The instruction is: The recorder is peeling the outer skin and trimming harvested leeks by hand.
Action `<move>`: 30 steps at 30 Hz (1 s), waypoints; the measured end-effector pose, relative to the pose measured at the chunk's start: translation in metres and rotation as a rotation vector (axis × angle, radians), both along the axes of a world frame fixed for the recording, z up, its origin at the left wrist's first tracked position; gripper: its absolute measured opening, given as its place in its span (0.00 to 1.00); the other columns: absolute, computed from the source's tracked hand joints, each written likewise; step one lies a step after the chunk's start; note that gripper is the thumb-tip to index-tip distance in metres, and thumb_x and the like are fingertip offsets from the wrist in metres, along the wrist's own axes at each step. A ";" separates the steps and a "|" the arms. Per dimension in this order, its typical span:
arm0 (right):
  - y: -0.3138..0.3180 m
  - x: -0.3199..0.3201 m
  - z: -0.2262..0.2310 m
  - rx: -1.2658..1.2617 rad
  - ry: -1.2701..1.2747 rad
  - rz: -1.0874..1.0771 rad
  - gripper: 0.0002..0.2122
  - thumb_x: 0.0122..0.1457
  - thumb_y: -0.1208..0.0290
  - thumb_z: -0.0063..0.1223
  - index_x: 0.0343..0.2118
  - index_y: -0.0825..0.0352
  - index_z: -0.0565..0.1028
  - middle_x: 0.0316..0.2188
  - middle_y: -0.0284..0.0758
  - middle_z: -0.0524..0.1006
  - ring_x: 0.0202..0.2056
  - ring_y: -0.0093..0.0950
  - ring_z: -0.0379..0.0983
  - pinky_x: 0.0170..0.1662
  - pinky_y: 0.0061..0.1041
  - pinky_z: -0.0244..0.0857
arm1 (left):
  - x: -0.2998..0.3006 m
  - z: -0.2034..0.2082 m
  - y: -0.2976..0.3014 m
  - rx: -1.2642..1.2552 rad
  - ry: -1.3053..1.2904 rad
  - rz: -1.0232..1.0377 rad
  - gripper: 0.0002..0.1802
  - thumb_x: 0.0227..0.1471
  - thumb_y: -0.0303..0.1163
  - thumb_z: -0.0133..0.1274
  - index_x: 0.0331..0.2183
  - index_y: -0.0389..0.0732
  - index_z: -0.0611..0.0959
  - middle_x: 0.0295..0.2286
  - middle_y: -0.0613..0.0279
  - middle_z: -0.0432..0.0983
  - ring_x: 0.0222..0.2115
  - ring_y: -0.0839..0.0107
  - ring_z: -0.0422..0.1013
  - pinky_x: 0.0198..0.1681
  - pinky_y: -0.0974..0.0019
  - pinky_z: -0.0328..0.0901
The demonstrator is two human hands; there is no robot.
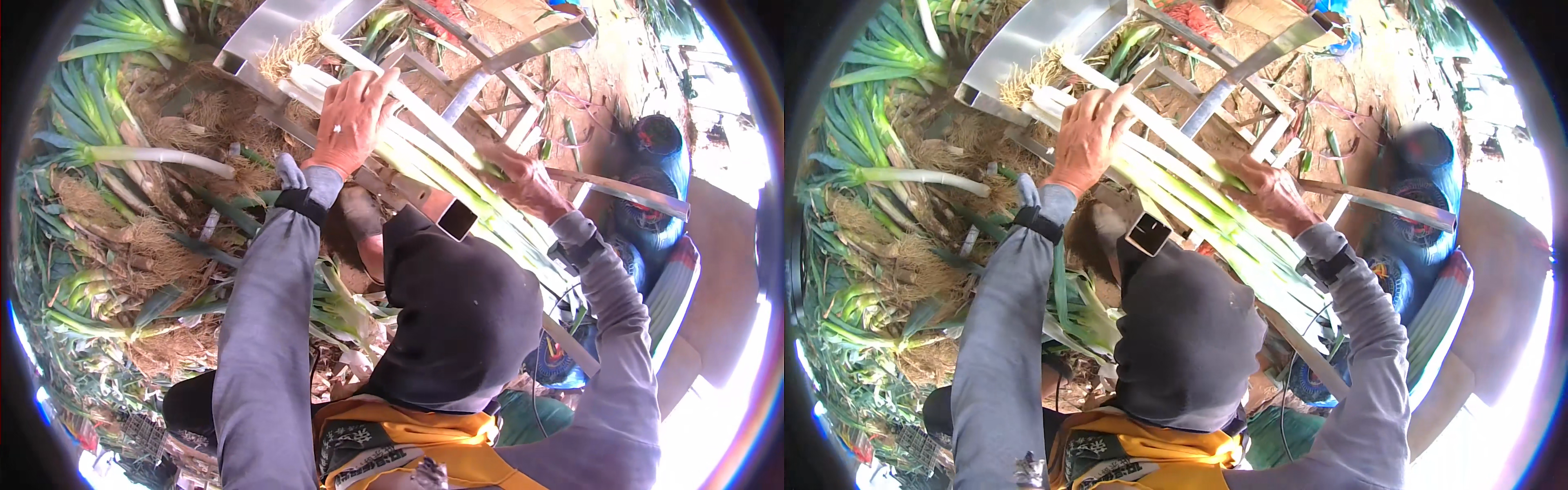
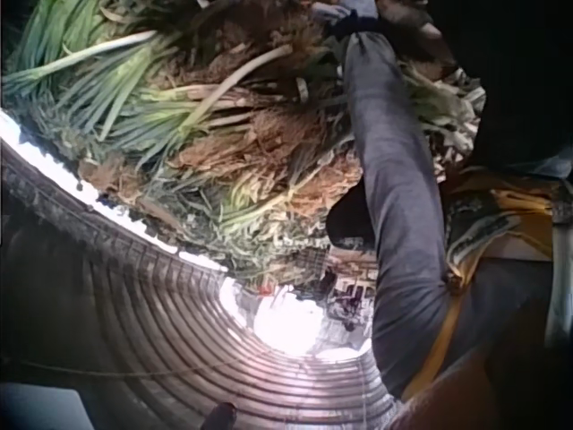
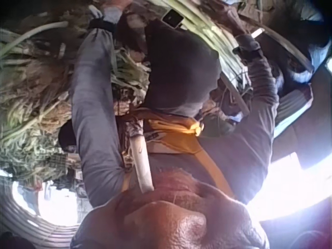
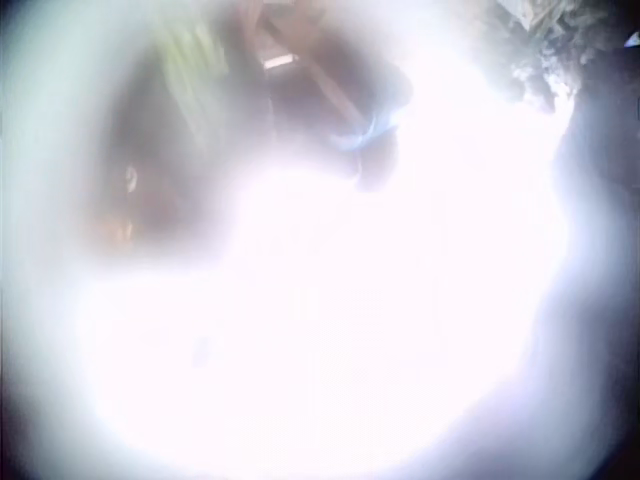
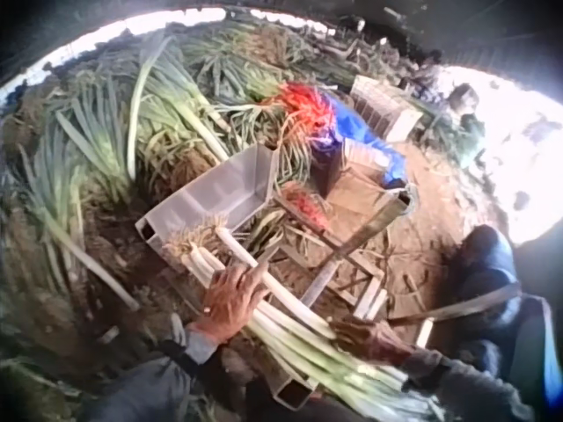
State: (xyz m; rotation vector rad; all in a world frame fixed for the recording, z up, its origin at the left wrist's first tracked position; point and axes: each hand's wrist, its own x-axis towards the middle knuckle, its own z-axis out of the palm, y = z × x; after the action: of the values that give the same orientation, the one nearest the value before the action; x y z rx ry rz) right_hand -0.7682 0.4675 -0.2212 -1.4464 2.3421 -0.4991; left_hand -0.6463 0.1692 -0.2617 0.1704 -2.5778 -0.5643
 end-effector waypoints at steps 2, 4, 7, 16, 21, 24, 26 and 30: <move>0.000 0.000 0.000 0.001 -0.102 0.074 0.19 0.59 0.65 0.58 0.53 0.61 0.73 0.32 0.38 0.74 0.33 0.39 0.75 0.36 0.35 0.70 | 0.002 -0.003 -0.001 -0.004 0.029 0.010 0.21 0.56 0.38 0.55 0.51 0.48 0.76 0.44 0.60 0.70 0.45 0.58 0.68 0.50 0.55 0.62; -0.001 0.001 0.002 0.022 -0.104 0.130 0.19 0.60 0.66 0.55 0.54 0.61 0.72 0.34 0.39 0.74 0.35 0.39 0.75 0.37 0.36 0.70 | 0.007 -0.004 -0.004 -0.039 -0.045 -0.023 0.17 0.56 0.38 0.56 0.47 0.47 0.79 0.43 0.60 0.70 0.45 0.58 0.67 0.50 0.54 0.62; -0.010 0.003 0.014 0.112 -0.152 0.138 0.20 0.63 0.65 0.52 0.57 0.62 0.69 0.38 0.41 0.74 0.38 0.41 0.76 0.41 0.37 0.70 | 0.007 -0.003 -0.003 -0.056 -0.046 0.007 0.12 0.56 0.37 0.55 0.42 0.45 0.80 0.42 0.60 0.70 0.43 0.58 0.67 0.49 0.54 0.63; -0.012 0.028 0.025 0.131 0.039 0.139 0.28 0.62 0.53 0.52 0.56 0.71 0.66 0.37 0.44 0.71 0.39 0.42 0.73 0.40 0.38 0.69 | 0.008 -0.006 0.008 -0.165 -0.091 0.023 0.12 0.46 0.30 0.54 0.36 0.46 0.76 0.39 0.61 0.67 0.44 0.63 0.65 0.48 0.58 0.61; -0.021 0.032 0.024 0.189 0.034 0.104 0.26 0.63 0.55 0.50 0.58 0.68 0.65 0.42 0.45 0.71 0.46 0.43 0.70 0.48 0.40 0.66 | 0.015 0.004 -0.005 -0.131 -0.225 0.029 0.18 0.48 0.29 0.52 0.44 0.43 0.77 0.43 0.58 0.67 0.45 0.57 0.64 0.51 0.54 0.60; -0.020 0.028 0.023 0.235 -0.026 0.060 0.28 0.59 0.56 0.54 0.59 0.66 0.65 0.47 0.45 0.72 0.49 0.44 0.70 0.50 0.40 0.66 | 0.021 0.001 -0.008 0.044 -0.051 0.003 0.16 0.52 0.34 0.50 0.43 0.40 0.79 0.42 0.56 0.70 0.46 0.56 0.66 0.51 0.52 0.61; -0.016 0.021 0.024 0.378 -0.155 0.024 0.26 0.57 0.59 0.55 0.56 0.67 0.67 0.50 0.48 0.72 0.49 0.48 0.70 0.49 0.43 0.65 | 0.023 0.001 -0.007 0.141 0.077 -0.035 0.15 0.51 0.34 0.53 0.42 0.40 0.80 0.40 0.54 0.71 0.43 0.54 0.68 0.49 0.54 0.64; -0.026 0.019 0.035 0.348 -0.185 0.088 0.26 0.57 0.60 0.56 0.55 0.68 0.67 0.49 0.51 0.71 0.48 0.50 0.70 0.48 0.44 0.65 | 0.070 0.048 -0.001 0.210 0.090 0.072 0.15 0.52 0.31 0.57 0.41 0.35 0.80 0.40 0.51 0.71 0.40 0.56 0.70 0.43 0.55 0.68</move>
State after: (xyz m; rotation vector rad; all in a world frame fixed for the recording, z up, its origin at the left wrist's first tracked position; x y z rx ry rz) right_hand -0.7494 0.4413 -0.1866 -1.2743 2.0840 -0.1802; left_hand -0.5761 0.1683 -0.2132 0.2999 -2.4125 -0.7971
